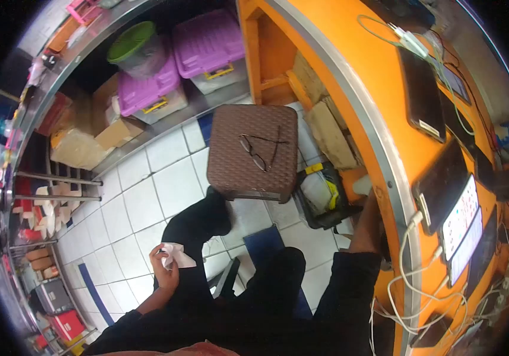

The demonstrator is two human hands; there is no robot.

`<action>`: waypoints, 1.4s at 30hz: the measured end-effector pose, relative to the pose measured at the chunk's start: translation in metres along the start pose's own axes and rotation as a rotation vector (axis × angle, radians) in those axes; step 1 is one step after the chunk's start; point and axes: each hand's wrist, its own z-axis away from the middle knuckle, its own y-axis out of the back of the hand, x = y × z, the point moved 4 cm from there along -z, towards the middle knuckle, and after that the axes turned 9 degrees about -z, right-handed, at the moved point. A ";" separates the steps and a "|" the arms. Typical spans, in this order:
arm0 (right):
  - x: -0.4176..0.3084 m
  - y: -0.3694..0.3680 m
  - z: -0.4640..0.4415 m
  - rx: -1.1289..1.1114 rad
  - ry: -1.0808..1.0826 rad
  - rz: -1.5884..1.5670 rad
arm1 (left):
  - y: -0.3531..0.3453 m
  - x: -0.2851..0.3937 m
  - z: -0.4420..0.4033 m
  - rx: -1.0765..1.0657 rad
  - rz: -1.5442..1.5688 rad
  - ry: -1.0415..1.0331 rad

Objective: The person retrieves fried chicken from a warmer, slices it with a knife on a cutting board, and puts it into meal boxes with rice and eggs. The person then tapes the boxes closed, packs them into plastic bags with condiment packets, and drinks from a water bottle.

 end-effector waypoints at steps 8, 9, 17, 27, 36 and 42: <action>-0.069 0.008 0.016 0.062 -0.078 0.087 | 0.005 -0.001 -0.005 0.049 0.102 0.147; -0.090 0.012 0.022 0.067 -0.097 0.096 | 0.003 -0.007 -0.006 0.061 0.101 0.149; -0.163 0.006 0.192 -0.267 -0.355 -0.765 | 0.045 0.074 -0.087 0.092 1.108 0.477; -0.541 0.096 0.235 -1.123 -0.527 -1.348 | 0.197 0.226 -0.099 -0.408 1.686 -0.001; -0.606 0.175 0.258 -1.105 -0.626 -1.807 | 0.277 0.201 -0.045 0.071 1.143 -0.272; -0.639 0.212 0.277 -0.923 0.056 -1.111 | 0.303 0.200 -0.028 0.198 1.249 -0.478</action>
